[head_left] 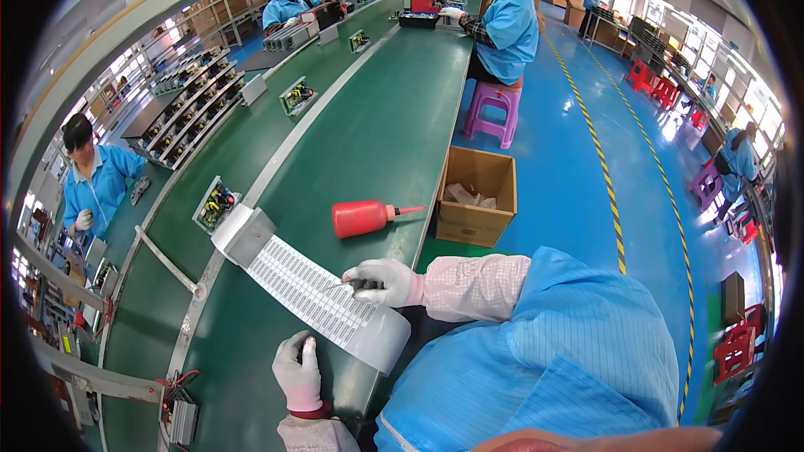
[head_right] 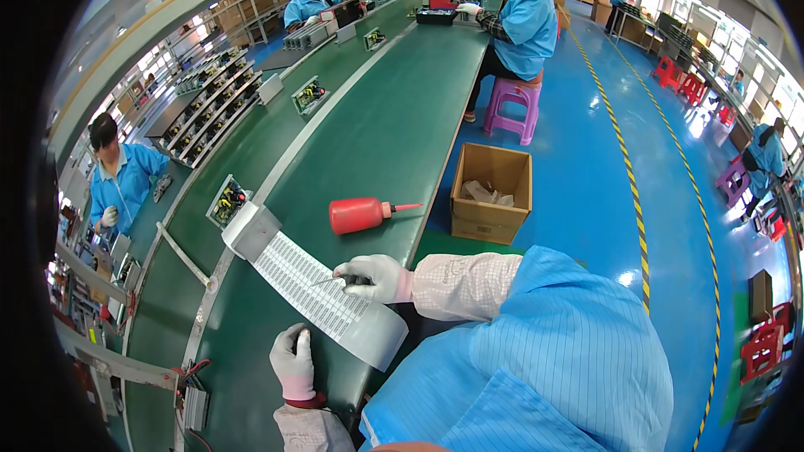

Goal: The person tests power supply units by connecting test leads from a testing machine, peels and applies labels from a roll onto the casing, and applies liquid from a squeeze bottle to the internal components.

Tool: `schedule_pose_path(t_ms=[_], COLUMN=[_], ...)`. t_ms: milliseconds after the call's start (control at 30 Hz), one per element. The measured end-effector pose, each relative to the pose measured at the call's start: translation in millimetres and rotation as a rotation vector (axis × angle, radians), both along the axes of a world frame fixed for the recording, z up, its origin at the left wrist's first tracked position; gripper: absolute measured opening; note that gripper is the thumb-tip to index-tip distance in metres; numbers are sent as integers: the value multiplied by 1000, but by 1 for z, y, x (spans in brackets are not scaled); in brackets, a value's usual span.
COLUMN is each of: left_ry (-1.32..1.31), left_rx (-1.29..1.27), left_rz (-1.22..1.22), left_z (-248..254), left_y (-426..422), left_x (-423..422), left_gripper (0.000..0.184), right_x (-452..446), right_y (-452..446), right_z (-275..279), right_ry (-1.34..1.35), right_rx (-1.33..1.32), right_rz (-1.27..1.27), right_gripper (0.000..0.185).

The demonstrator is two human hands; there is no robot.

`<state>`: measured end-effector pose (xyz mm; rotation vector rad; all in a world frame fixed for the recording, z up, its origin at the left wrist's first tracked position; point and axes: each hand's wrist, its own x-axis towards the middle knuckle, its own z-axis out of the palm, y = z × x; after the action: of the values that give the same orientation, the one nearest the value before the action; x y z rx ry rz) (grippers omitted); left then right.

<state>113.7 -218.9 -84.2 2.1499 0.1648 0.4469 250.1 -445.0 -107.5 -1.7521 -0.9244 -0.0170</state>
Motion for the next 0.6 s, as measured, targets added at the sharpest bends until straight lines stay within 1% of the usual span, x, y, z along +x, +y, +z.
schedule_pose_path(t_ms=[600], left_ry=[-23], left_rx=[-9], left_rz=[-7], left_z=[-3], left_y=[0], left_x=[1], left_gripper=[18], right_x=[1], right_y=[0], right_z=[0], right_ry=[4], right_rx=[-24], right_rz=[-12], right_gripper=[37])
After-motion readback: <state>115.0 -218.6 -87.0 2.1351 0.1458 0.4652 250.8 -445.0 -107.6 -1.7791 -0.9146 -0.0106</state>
